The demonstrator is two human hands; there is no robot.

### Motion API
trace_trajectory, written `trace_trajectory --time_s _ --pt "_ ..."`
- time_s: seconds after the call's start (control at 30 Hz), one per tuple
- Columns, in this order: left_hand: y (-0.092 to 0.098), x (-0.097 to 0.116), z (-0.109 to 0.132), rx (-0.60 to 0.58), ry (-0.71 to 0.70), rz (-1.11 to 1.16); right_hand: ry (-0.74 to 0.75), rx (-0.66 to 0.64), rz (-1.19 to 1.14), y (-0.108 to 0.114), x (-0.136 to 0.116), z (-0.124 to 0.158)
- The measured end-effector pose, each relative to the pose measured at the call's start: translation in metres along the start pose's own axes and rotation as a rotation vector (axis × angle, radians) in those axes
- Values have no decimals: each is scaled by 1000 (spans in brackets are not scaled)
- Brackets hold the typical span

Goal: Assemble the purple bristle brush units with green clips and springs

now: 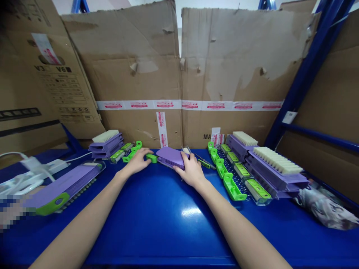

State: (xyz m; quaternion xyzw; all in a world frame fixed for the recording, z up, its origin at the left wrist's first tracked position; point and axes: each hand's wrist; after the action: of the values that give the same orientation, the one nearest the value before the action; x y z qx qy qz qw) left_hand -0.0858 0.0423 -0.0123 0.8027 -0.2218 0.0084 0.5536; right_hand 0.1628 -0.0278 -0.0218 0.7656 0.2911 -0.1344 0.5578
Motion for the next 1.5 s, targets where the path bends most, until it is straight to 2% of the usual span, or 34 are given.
trace_trajectory --time_s 0.1,0.33,0.57,0.7,0.83,0.97,1.2,1.5 --pt "-1 -8 7 -93 -85 -207 2 -1 -2 0 -1 1" --pt "16 1 12 -98 -111 -433 10 9 -3 -1 0 1" --pt "26 24 22 -302 -106 -532 -2 3 0 0 -1 1" --pt "36 35 29 -423 -101 -486 -3 3 7 0 -2 1" --pt "52 38 35 -535 12 -486 3 2 9 1 -1 2" --pt "67 27 40 -595 183 -554 8 3 6 0 -1 2" --pt "74 -8 40 -553 378 -567 3 -2 4 1 -1 2" --pt "82 -13 35 -526 492 -618 1 0 2 1 -2 3"
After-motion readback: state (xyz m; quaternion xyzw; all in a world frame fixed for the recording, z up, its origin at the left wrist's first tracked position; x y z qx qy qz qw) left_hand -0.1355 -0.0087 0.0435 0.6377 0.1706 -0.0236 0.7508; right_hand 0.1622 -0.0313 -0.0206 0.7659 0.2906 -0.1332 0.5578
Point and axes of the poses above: each hand's wrist, its own z-axis away from the middle knuckle, its own y-axis out of the back of the hand, x = y × z, and after that the axes turned 11 degrees about -z, right-handed
